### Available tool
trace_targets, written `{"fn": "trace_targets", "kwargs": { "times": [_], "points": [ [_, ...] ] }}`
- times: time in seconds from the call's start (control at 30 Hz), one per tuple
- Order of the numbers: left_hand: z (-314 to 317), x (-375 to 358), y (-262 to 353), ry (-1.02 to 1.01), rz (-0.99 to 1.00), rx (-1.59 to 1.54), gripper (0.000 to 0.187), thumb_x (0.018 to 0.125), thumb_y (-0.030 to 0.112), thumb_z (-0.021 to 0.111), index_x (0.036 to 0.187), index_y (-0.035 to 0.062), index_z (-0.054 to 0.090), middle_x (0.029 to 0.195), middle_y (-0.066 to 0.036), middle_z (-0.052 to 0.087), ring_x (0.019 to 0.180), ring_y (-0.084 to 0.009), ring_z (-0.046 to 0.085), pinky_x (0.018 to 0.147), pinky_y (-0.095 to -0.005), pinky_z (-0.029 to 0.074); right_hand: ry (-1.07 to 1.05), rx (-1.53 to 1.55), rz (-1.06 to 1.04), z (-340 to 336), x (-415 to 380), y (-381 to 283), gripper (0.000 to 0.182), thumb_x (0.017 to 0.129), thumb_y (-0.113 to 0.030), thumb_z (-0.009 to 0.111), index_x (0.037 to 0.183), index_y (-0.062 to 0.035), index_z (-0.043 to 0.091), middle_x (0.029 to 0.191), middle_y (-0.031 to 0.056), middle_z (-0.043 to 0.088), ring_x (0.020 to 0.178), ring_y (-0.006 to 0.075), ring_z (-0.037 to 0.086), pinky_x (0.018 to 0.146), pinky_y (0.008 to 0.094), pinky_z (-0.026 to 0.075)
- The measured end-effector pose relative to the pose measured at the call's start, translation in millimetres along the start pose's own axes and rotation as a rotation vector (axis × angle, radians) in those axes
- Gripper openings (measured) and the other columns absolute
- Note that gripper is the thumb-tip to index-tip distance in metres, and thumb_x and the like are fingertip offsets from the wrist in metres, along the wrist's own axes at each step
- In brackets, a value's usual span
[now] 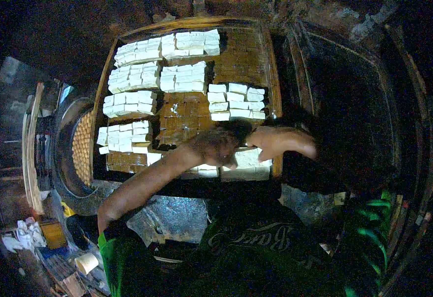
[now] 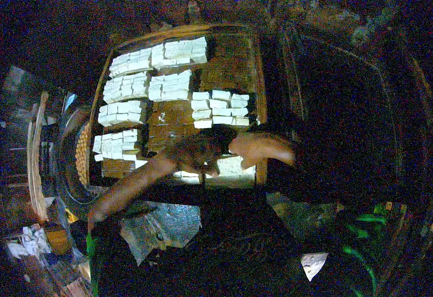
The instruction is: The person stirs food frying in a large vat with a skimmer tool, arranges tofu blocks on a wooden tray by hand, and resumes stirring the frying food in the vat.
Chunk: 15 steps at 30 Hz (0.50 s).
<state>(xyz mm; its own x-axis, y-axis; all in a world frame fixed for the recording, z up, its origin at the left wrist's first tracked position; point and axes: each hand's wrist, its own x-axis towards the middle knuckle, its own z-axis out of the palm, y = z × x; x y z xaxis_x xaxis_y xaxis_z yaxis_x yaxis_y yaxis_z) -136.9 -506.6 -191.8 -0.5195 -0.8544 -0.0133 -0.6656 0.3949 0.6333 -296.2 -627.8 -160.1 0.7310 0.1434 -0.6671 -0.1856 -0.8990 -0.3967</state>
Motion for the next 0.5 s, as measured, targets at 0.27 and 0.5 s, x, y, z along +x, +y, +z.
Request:
{"fn": "trace_targets", "kwargs": {
  "times": [0.27, 0.5],
  "points": [
    [11.7, -0.4, -0.7, -0.017, -0.034, -0.089, 0.05, 0.066, 0.023, 0.072, 0.106, -0.0005, 0.053, 0.097, -0.022, 0.057, 0.092, -0.0358, 0.056, 0.083, -0.0428, 0.043, 0.077, 0.144, -0.026, 15.4, -4.1, 5.2, 0.039, 0.063, -0.015, 0.066, 0.096, 0.0, 0.052, 0.084, 0.0167, 0.057, 0.079, 0.0318, 0.056, 0.069, 0.0395, 0.045],
    [22.8, 3.3, -10.9, -0.045, -0.035, -0.065, 0.046, 0.067, 0.023, 0.072, 0.099, -0.0032, 0.052, 0.085, -0.019, 0.059, 0.083, -0.0359, 0.057, 0.076, -0.0437, 0.044, 0.136, 0.199, -0.109, 21.5, 3.5, 12.9, 0.044, 0.059, -0.015, 0.07, 0.097, -0.0002, 0.053, 0.086, 0.0157, 0.06, 0.081, 0.0324, 0.058, 0.071, 0.0396, 0.046]
  ]
}}
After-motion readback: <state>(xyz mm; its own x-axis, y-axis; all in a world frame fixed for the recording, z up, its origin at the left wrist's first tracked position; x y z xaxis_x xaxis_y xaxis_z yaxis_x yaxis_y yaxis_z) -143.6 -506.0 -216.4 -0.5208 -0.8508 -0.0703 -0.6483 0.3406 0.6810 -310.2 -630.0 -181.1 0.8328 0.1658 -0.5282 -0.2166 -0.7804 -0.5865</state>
